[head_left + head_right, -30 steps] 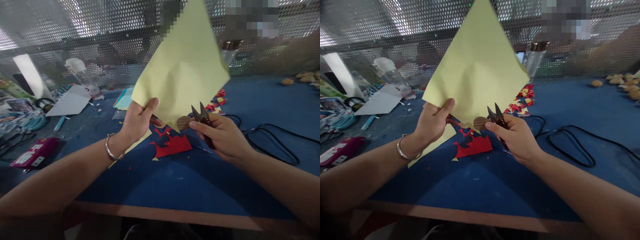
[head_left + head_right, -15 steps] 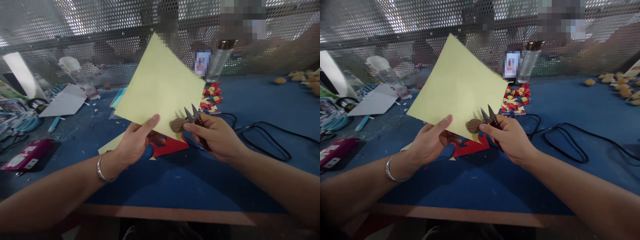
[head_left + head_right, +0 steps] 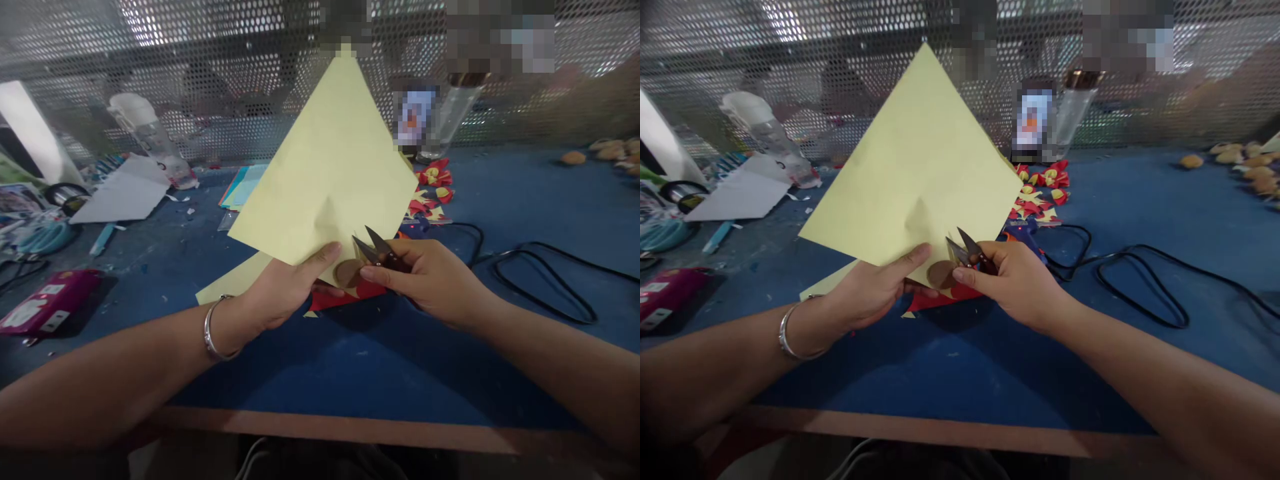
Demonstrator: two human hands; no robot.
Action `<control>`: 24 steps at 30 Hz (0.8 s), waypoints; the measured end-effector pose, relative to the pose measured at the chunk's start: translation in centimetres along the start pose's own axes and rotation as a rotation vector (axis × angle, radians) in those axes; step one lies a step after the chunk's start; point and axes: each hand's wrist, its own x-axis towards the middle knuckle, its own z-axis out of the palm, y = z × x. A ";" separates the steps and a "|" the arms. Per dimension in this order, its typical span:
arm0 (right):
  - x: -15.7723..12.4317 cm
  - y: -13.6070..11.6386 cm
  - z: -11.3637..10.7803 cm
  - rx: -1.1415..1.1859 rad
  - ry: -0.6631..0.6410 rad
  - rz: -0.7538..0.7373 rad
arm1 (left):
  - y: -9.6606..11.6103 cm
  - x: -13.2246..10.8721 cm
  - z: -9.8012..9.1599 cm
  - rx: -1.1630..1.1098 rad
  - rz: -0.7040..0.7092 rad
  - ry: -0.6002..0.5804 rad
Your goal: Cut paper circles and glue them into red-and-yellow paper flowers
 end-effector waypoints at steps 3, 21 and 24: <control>0.0 0.2 0.0 -0.045 -0.014 0.009 | 0.3 -0.4 0.2 -0.011 0.008 -0.002; -0.1 0.3 0.3 -0.054 -0.038 -0.022 | -0.2 0.1 -0.6 0.104 -0.019 -0.076; -0.2 0.2 0.4 -0.069 -0.036 -0.017 | -0.2 0.1 -0.6 0.123 -0.006 -0.081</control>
